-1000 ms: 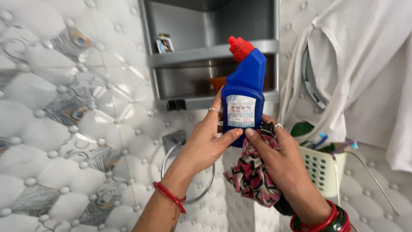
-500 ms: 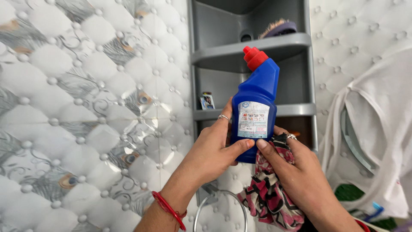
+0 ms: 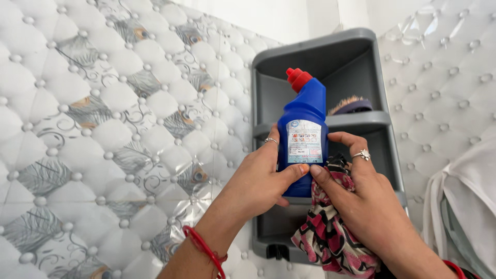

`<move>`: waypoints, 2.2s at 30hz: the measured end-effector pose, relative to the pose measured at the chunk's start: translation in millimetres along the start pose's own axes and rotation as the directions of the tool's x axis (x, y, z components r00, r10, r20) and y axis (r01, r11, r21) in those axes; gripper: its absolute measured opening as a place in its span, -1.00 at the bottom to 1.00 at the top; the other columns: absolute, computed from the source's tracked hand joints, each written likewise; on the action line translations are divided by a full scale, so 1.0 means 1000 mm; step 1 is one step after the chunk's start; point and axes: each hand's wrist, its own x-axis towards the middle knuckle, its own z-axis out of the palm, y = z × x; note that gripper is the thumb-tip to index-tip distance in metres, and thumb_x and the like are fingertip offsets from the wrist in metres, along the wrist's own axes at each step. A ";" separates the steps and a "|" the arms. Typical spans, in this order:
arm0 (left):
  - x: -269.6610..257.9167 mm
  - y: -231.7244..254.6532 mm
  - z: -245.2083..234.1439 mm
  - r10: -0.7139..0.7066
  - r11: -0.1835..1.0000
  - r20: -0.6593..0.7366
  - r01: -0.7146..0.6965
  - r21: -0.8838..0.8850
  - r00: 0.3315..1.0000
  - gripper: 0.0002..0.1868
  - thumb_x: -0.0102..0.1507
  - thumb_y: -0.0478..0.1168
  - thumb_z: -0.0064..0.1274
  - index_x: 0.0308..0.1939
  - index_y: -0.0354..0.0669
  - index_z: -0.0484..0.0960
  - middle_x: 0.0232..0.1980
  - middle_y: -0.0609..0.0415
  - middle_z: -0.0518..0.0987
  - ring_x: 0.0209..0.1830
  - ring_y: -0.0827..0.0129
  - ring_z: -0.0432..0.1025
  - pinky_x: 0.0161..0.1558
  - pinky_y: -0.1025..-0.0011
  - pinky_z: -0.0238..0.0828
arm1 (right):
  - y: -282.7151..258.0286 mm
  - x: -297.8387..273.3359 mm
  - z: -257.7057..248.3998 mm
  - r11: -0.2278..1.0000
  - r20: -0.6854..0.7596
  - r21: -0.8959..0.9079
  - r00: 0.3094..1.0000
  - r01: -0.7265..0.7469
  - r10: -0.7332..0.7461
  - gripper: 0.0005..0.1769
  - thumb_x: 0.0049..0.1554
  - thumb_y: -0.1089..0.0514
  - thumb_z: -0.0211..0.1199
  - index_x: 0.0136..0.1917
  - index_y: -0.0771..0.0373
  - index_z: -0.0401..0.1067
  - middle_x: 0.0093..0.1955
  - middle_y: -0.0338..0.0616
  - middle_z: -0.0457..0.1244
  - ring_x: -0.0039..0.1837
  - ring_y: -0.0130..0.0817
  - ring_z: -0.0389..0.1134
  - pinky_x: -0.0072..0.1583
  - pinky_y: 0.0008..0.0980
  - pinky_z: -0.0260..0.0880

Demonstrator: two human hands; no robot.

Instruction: The person rinses an orange plastic strainer under a wall tap, then wipes it dry with a cloth and places it on a wall-mounted shelf. They proceed to wipe a purple scrubber and a blue bottle with a red cap, placing each item on the shelf.

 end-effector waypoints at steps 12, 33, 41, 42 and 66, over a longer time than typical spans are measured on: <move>0.071 -0.013 -0.014 -0.081 0.996 0.040 0.080 0.029 0.996 0.00 0.21 -0.23 0.12 0.56 -0.28 -0.20 0.22 -0.14 0.51 -0.02 0.07 0.62 -0.47 0.22 0.68 | 0.004 0.069 0.010 0.996 0.079 0.060 0.995 0.058 -0.063 -0.25 0.06 -0.16 0.36 0.42 -0.01 0.16 0.04 0.08 0.43 0.11 -0.24 0.51 0.17 -0.31 0.43; 0.197 0.007 -0.020 -0.141 0.990 -0.011 0.141 0.028 0.990 -0.55 0.27 -0.05 0.13 0.11 -0.30 0.57 -0.04 -0.13 0.68 -0.16 0.10 0.63 -0.34 0.20 0.63 | 0.008 0.251 -0.026 0.985 0.351 0.149 0.936 -0.091 0.033 -0.65 0.08 0.11 0.38 0.02 0.44 0.57 -0.18 -0.07 0.42 -0.15 -0.34 0.40 -0.09 -0.34 0.39; 0.235 -0.014 -0.026 -0.134 0.983 -0.040 0.138 0.118 0.990 -0.49 0.24 -0.07 0.23 0.10 -0.42 0.56 -0.06 -0.16 0.66 -0.18 0.12 0.63 -0.28 0.20 0.68 | -0.002 0.260 -0.008 0.992 0.296 0.023 0.949 -0.123 0.111 -0.69 0.09 0.12 0.38 0.02 0.39 0.58 -0.16 -0.07 0.44 -0.19 -0.37 0.41 -0.13 -0.35 0.40; 0.240 -0.020 -0.026 -0.124 0.988 -0.050 0.127 0.084 0.991 -0.49 0.23 -0.09 0.26 0.11 -0.42 0.55 -0.06 -0.15 0.65 -0.18 0.14 0.64 -0.27 0.21 0.69 | -0.001 0.262 -0.004 0.991 0.311 0.037 0.944 -0.126 0.108 -0.68 0.08 0.11 0.39 0.01 0.41 0.59 -0.17 -0.07 0.44 -0.19 -0.36 0.40 -0.13 -0.34 0.40; 0.271 -0.055 -0.031 -0.277 0.841 0.052 0.215 0.496 0.960 -0.39 0.08 0.05 0.33 0.09 -0.26 0.65 0.01 -0.16 0.71 -0.09 0.21 0.60 -0.01 0.26 0.53 | -0.040 0.255 0.012 0.791 0.429 -0.593 0.891 0.154 0.148 -0.63 -0.08 0.05 0.43 -0.01 0.24 0.65 -0.08 -0.06 0.46 -0.07 -0.27 0.46 -0.02 -0.28 0.41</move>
